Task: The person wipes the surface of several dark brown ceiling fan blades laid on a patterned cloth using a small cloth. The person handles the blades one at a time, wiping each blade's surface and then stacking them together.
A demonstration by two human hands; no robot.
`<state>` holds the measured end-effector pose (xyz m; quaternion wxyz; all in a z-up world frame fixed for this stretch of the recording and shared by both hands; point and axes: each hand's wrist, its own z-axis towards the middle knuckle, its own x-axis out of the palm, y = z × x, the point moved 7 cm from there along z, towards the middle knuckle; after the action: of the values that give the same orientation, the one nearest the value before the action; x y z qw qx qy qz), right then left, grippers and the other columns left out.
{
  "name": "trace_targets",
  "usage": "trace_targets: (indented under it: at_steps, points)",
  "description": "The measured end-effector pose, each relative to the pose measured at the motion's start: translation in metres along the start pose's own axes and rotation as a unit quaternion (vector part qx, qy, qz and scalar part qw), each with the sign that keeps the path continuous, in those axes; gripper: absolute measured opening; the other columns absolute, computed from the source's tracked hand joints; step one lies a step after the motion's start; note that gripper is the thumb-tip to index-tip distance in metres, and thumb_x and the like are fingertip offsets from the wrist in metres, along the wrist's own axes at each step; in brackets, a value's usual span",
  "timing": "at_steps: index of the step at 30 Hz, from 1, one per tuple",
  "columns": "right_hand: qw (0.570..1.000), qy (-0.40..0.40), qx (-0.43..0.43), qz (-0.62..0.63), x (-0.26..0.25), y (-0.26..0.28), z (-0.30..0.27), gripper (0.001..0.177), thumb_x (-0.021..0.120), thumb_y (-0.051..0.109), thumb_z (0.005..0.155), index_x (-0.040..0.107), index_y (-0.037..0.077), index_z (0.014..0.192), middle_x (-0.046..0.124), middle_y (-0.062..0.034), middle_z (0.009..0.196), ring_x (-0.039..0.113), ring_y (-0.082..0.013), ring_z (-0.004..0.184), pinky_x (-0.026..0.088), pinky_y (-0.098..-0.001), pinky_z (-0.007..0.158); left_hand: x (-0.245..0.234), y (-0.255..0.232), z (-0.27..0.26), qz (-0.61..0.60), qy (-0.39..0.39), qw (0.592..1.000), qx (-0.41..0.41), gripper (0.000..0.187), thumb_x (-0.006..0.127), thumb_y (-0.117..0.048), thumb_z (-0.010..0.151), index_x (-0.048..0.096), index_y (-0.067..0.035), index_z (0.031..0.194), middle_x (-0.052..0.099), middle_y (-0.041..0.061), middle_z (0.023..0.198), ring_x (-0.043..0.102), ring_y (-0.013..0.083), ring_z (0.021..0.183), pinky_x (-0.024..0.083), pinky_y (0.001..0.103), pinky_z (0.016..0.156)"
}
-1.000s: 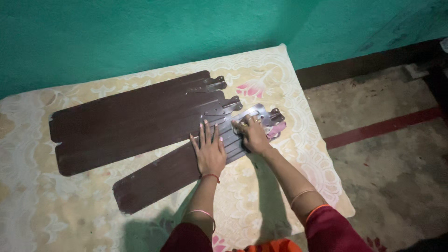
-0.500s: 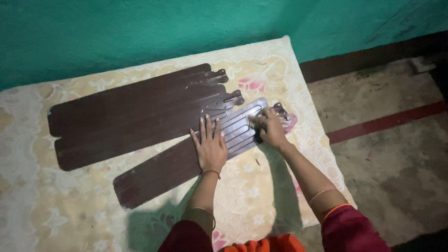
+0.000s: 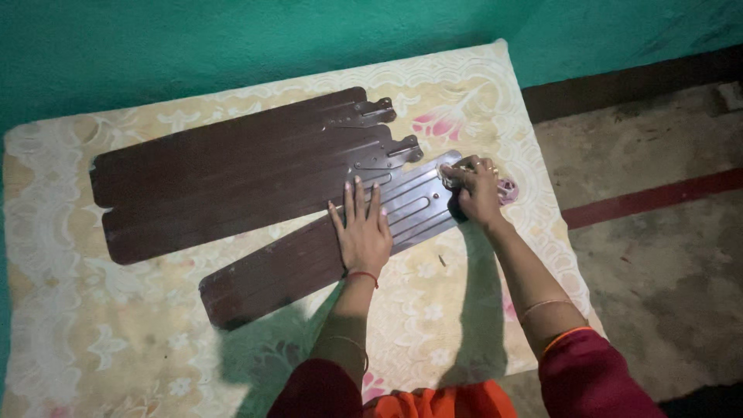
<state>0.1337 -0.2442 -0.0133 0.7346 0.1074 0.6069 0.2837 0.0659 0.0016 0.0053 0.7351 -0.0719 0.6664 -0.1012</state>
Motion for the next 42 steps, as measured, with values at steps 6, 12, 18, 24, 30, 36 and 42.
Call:
trace_targets:
  at_steps: [6,12,18,24,30,36,42]
  points:
    - [0.997,-0.043,-0.018,0.057,-0.01,-0.001,-0.022,0.067,0.056,-0.005,0.061,0.075,0.016,0.122,0.056,-0.0191,0.12,0.05,-0.0397,0.111,0.042,-0.0466,0.101,0.001,0.0,0.001,-0.005,-0.002,1.0,-0.003,0.056,0.041,-0.035,0.103,0.04,-0.022,0.157,0.021,0.011,0.169,0.017,0.0307,0.156,0.009,0.064,0.122]
    - [0.993,-0.099,0.061,0.004,-0.023,0.027,-0.053,0.062,0.058,-0.007,0.067,0.078,0.018,0.121,0.057,-0.0194,0.118,0.051,-0.038,0.113,0.043,-0.0453,0.1,0.001,0.001,-0.002,-0.003,-0.019,1.0,0.003,0.055,0.04,-0.035,0.104,0.04,-0.022,0.157,0.023,0.012,0.168,0.018,0.032,0.156,0.009,0.064,0.123]
    - [0.986,-0.119,0.116,-0.011,-0.009,0.065,-0.079,0.05,0.065,-0.003,0.073,0.078,0.017,0.116,0.062,-0.0185,0.116,0.052,-0.0397,0.11,0.039,-0.0493,0.092,0.007,0.001,-0.003,0.021,-0.013,1.0,0.011,0.056,0.038,-0.035,0.104,0.04,-0.022,0.158,0.022,0.012,0.169,0.017,0.0317,0.156,0.009,0.064,0.123]
    - [0.993,0.035,0.054,0.101,0.032,0.063,-0.096,0.054,0.067,-0.001,0.067,0.077,0.017,0.117,0.059,-0.02,0.12,0.054,-0.0374,0.115,0.043,-0.0478,0.1,0.001,-0.001,-0.002,0.021,-0.016,1.0,0.005,0.052,0.035,-0.037,0.106,0.041,-0.022,0.156,0.022,0.011,0.17,0.016,0.0301,0.157,0.008,0.065,0.123]
    - [0.981,-0.149,0.108,-0.057,0.003,0.036,-0.057,0.07,0.064,-0.002,0.07,0.064,0.014,0.138,0.048,-0.0305,0.136,0.048,-0.0453,0.118,0.041,-0.0509,0.104,0.0,-0.001,-0.004,0.038,-0.03,0.999,0.015,0.054,0.036,-0.035,0.106,0.041,-0.021,0.158,0.021,0.013,0.169,0.016,0.0303,0.157,0.009,0.065,0.123]
    - [0.978,-0.108,0.153,-0.096,0.005,0.1,-0.066,0.072,0.062,-0.003,0.079,0.052,0.009,0.15,0.052,-0.0296,0.129,0.05,-0.0468,0.118,0.041,-0.0545,0.1,0.003,0.0,-0.003,0.018,-0.005,1.0,0.003,0.055,0.038,-0.035,0.104,0.04,-0.021,0.158,0.021,0.011,0.169,0.016,0.0302,0.157,0.007,0.065,0.123]
    - [0.979,-0.064,0.171,-0.089,0.01,0.118,-0.069,0.064,0.063,0.002,0.09,0.051,0.01,0.152,0.054,-0.0263,0.121,0.053,-0.0444,0.112,0.041,-0.0539,0.097,0.003,-0.001,-0.002,-0.003,-0.008,1.0,0.003,0.055,0.038,-0.035,0.105,0.039,-0.021,0.158,0.021,0.012,0.169,0.015,0.0305,0.157,0.006,0.065,0.123]
